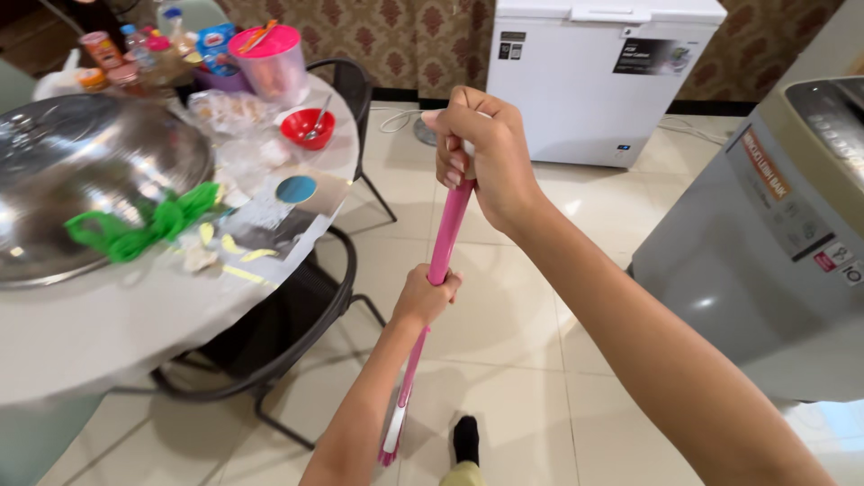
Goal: The person moves a chair aside and then reattaches the head of a pink broom to its handle by pushing and twisting the components together by hand.
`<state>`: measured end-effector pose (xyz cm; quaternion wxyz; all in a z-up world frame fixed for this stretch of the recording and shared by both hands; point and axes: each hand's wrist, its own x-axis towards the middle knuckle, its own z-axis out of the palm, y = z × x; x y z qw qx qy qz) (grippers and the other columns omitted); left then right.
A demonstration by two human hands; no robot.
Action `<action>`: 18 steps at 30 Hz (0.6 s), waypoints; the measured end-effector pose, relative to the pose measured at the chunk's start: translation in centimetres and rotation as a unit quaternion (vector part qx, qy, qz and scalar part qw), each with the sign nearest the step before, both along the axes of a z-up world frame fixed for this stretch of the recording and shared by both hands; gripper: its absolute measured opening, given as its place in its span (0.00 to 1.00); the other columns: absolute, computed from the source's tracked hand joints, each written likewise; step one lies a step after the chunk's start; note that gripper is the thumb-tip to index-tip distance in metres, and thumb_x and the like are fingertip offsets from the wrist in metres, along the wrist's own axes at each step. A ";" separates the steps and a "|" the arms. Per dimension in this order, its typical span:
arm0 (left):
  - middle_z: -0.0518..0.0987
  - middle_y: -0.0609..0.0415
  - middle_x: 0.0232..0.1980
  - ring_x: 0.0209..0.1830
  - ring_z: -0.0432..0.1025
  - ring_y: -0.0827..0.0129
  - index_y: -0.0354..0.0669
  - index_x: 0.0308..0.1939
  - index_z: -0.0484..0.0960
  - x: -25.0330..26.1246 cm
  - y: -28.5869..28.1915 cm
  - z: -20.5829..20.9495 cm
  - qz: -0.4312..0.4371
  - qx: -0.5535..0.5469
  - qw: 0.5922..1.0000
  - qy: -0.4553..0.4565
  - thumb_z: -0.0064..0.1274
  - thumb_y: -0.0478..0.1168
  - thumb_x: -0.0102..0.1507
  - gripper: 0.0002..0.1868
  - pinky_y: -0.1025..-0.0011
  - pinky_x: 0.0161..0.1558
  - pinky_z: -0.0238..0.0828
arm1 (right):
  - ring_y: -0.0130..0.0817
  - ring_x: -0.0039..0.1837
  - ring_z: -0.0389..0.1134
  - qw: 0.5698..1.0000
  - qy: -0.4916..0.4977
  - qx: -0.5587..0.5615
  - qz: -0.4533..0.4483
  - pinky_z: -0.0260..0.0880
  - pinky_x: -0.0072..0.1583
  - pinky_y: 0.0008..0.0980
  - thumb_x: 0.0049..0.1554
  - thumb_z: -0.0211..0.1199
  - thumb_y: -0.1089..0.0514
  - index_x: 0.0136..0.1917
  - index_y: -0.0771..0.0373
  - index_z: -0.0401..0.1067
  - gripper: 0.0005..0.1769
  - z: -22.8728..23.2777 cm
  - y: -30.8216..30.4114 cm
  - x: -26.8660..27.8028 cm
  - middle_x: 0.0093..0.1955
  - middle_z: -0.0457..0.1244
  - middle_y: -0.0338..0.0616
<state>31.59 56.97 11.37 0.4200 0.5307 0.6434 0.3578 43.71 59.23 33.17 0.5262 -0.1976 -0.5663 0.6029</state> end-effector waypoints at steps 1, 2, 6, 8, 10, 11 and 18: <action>0.73 0.53 0.19 0.20 0.65 0.67 0.38 0.18 0.75 0.3 1.5 0.1 -0.004 0.002 1.000 -0.001 0.54 0.46 0.62 0.20 0.62 0.27 0.64 | 0.27 0.26 0.49 1.000 -0.001 0.002 -0.004 0.51 0.32 0.31 0.56 0.61 0.64 0.30 0.58 0.54 0.19 0.1 1.1 0.3 0.24 0.50 0.37; 0.74 0.53 0.19 0.20 0.67 0.67 0.38 0.18 0.76 0.7 2.9 0.0 -0.015 0.031 0.999 -0.003 0.54 0.45 0.60 0.19 0.64 0.28 0.65 | 0.27 0.26 0.50 1.000 -0.001 -0.001 -0.010 0.51 0.32 0.31 0.55 0.61 0.64 0.30 0.58 0.53 0.19 0.2 2.3 0.7 0.24 0.50 0.37; 0.76 0.53 0.19 0.20 0.69 0.68 0.39 0.18 0.77 1.5 8.7 -0.6 -0.026 0.048 0.998 -0.032 0.54 0.44 0.60 0.17 0.65 0.31 0.67 | 0.27 0.26 0.51 0.999 -0.018 0.002 -0.028 0.52 0.32 0.31 0.56 0.61 0.64 0.30 0.58 0.54 0.19 0.6 7.4 1.3 0.24 0.50 0.36; 0.76 0.52 0.19 0.20 0.69 0.67 0.38 0.18 0.77 1.6 11.8 -0.6 -0.025 0.057 0.998 -0.022 0.54 0.45 0.60 0.19 0.65 0.31 0.67 | 0.27 0.26 0.51 1.000 -0.018 0.005 -0.022 0.53 0.32 0.31 0.56 0.61 0.64 0.30 0.58 0.53 0.20 0.9 10.1 1.3 0.24 0.50 0.37; 0.76 0.52 0.19 0.20 0.69 0.67 0.37 0.17 0.76 1.4 14.6 -0.6 -0.023 0.059 0.998 -0.012 0.55 0.45 0.60 0.20 0.65 0.31 0.67 | 0.27 0.26 0.52 1.000 -0.018 0.004 -0.014 0.53 0.32 0.31 0.56 0.61 0.65 0.30 0.58 0.53 0.20 1.1 12.7 1.1 0.24 0.50 0.37; 0.76 0.52 0.19 0.20 0.69 0.67 0.38 0.18 0.77 1.2 16.0 -0.6 -0.018 0.062 0.998 -0.013 0.54 0.45 0.60 0.19 0.65 0.31 0.67 | 0.27 0.26 0.51 1.000 -0.018 0.004 -0.012 0.53 0.32 0.31 0.56 0.61 0.64 0.30 0.58 0.54 0.19 1.2 14.0 0.9 0.24 0.51 0.37; 0.75 0.55 0.19 0.19 0.67 0.69 0.39 0.19 0.77 -0.1 23.0 -0.5 0.028 0.053 0.998 -0.020 0.55 0.46 0.60 0.18 0.63 0.26 0.65 | 0.27 0.27 0.52 0.999 -0.004 0.013 0.034 0.53 0.33 0.30 0.57 0.62 0.64 0.30 0.59 0.55 0.20 0.8 21.2 -0.2 0.25 0.52 0.37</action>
